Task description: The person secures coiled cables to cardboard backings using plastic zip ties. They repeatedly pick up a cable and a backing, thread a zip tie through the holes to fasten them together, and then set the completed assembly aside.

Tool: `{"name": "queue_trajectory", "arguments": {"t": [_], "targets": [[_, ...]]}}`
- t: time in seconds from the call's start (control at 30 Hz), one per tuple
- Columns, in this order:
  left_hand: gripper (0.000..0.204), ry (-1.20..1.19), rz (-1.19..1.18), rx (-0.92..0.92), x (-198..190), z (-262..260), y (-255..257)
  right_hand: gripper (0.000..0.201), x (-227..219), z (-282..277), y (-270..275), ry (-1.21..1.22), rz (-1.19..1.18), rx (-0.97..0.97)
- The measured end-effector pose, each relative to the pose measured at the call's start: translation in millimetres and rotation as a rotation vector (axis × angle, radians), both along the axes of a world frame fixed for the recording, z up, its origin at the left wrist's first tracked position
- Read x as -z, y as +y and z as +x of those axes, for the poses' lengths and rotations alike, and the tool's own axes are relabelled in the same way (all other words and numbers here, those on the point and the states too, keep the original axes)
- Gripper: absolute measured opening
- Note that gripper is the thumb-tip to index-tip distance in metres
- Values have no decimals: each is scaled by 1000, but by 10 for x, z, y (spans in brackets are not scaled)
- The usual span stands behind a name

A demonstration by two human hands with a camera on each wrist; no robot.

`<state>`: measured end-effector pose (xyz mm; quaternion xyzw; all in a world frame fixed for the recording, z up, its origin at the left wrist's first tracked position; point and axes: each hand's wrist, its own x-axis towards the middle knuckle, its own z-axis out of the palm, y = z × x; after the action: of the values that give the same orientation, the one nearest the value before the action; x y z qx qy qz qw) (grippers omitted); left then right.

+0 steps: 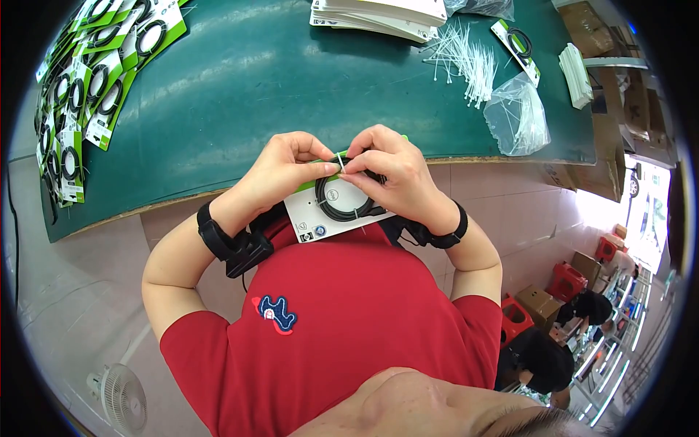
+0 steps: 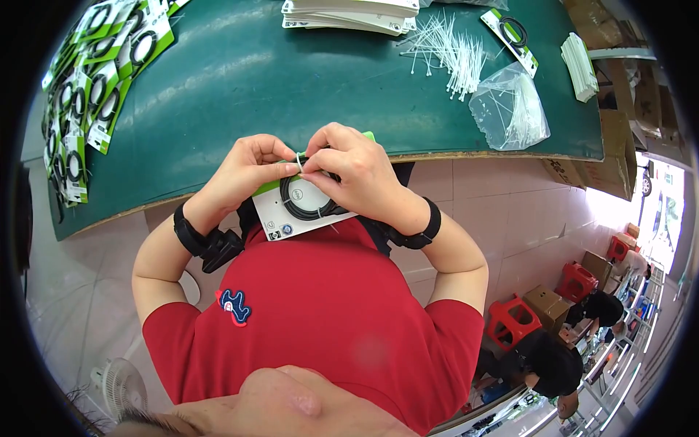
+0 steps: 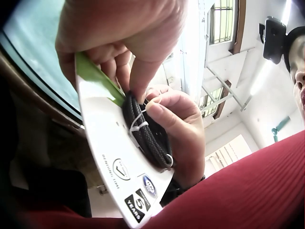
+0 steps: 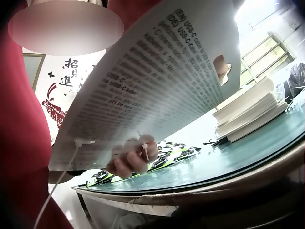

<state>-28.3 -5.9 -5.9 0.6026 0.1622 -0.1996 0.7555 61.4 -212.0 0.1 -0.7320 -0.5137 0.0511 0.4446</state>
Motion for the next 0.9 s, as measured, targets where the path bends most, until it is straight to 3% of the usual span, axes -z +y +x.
{"name": "queue_trajectory", "arguments": {"t": [0.3,0.47,0.53,0.57,0.67,0.7,0.77,0.8,0.9], "targets": [[10,55,-22,27,17,-10,-8,12,-70,-55,-20,-187,-162,-19],[10,-29,38,-17,-42,4,7,15,-173,137,-76,-88,-77,-38],[11,-50,37,-48,-85,10,46,17,-290,312,-193,-131,109,188],[12,-65,31,-81,-108,13,70,17,-288,382,-244,-138,116,187],[13,-101,-4,-133,-153,31,117,16,-114,519,-381,496,215,401],[13,-114,-42,-157,-154,44,121,16,-19,498,-376,488,224,403],[13,-132,-78,-173,-164,81,114,32,186,371,-318,521,19,162],[13,-148,-103,-177,-171,104,100,32,227,322,-279,516,25,166],[12,-182,-153,-181,-187,144,71,43,310,193,-153,1192,330,-104]]}}
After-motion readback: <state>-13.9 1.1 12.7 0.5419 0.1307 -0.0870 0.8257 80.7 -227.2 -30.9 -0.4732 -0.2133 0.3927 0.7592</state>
